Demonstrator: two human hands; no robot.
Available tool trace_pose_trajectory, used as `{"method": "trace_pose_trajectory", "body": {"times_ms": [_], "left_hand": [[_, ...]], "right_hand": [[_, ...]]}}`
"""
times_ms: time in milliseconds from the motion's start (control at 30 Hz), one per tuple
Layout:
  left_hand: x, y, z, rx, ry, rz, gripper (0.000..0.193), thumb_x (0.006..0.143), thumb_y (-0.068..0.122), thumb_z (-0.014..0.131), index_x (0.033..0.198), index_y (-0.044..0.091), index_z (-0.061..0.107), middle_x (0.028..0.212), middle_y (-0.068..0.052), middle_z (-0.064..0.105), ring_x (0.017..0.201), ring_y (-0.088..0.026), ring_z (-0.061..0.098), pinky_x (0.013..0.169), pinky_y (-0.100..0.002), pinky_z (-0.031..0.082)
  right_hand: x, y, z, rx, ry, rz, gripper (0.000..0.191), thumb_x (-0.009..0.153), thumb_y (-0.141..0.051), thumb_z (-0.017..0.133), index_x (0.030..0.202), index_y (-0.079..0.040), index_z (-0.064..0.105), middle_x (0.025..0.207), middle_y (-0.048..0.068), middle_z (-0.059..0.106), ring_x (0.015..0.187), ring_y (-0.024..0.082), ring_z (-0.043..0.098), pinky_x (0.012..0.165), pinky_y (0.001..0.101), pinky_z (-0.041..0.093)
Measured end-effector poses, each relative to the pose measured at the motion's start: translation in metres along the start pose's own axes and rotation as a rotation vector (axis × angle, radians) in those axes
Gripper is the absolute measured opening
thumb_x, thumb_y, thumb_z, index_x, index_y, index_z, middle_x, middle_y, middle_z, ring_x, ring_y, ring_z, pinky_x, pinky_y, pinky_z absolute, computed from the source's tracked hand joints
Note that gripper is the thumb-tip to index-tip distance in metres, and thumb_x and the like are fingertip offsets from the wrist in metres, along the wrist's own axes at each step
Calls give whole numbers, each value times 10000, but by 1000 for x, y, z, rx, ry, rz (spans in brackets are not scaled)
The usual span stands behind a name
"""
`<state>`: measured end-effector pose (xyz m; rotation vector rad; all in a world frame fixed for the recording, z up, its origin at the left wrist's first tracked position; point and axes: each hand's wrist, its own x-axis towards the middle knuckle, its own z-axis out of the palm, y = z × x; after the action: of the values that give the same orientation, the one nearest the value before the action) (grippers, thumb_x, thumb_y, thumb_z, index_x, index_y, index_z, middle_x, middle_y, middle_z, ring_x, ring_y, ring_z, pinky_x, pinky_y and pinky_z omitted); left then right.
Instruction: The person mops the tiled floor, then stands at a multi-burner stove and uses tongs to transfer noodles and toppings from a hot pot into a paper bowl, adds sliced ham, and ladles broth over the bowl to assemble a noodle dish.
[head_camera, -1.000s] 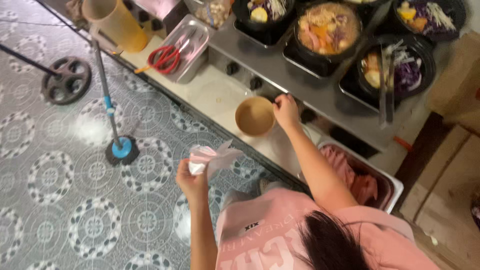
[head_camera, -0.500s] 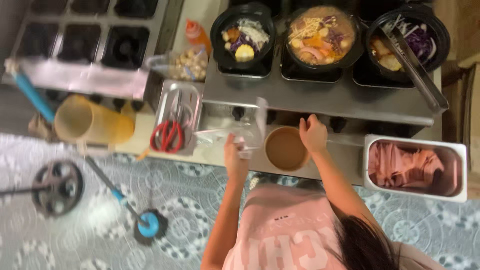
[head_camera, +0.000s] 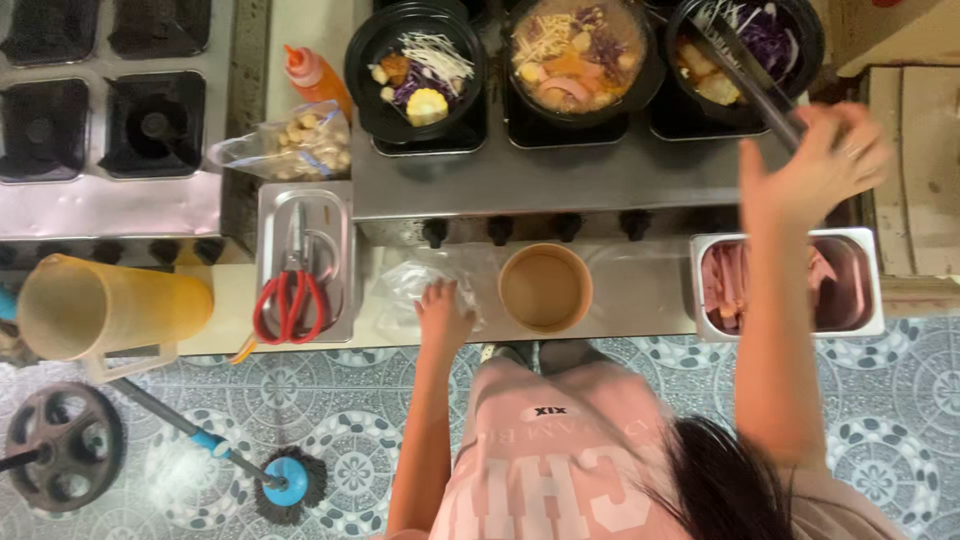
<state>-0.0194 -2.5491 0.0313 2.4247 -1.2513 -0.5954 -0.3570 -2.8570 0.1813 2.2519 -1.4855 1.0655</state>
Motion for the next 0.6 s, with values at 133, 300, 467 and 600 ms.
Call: {"method": "trace_pose_trajectory", "body": {"times_ms": [133, 300, 467, 600], "left_hand": [[7, 21, 22, -420, 105, -126, 385, 824, 248, 788, 1102, 21, 649, 1015, -186, 716, 958, -362, 694, 832, -448, 549], [16, 47, 64, -367, 133, 42, 226, 803, 108, 750, 950, -9, 625, 854, -207, 701, 828, -408, 691, 732, -466, 552], [23, 49, 56, -408, -224, -240, 180, 830, 43, 645, 979, -52, 610, 870, -235, 702, 787, -344, 760, 704, -439, 617], [22, 55, 21, -986, -419, -323, 287, 928, 134, 556, 1134, -62, 600, 1124, -173, 638, 957, -252, 718, 765, -454, 620]], "right_hand": [[37, 51, 24, -247, -253, -30, 819, 651, -384, 932, 1315, -21, 620, 1226, 319, 627, 1125, 512, 551, 924, 674, 431], [38, 87, 51, -150, -632, 146, 395, 967, -274, 843, 1171, 14, 666, 1040, 299, 717, 1010, 488, 699, 883, 554, 567], [37, 81, 0, -56, -595, 100, 406, 951, -208, 787, 1263, 17, 657, 1041, 304, 710, 947, 503, 690, 838, 559, 546], [54, 43, -48, 55, -607, 194, 438, 1019, -248, 737, 1347, 19, 625, 1068, 312, 697, 984, 504, 679, 838, 571, 527]]}}
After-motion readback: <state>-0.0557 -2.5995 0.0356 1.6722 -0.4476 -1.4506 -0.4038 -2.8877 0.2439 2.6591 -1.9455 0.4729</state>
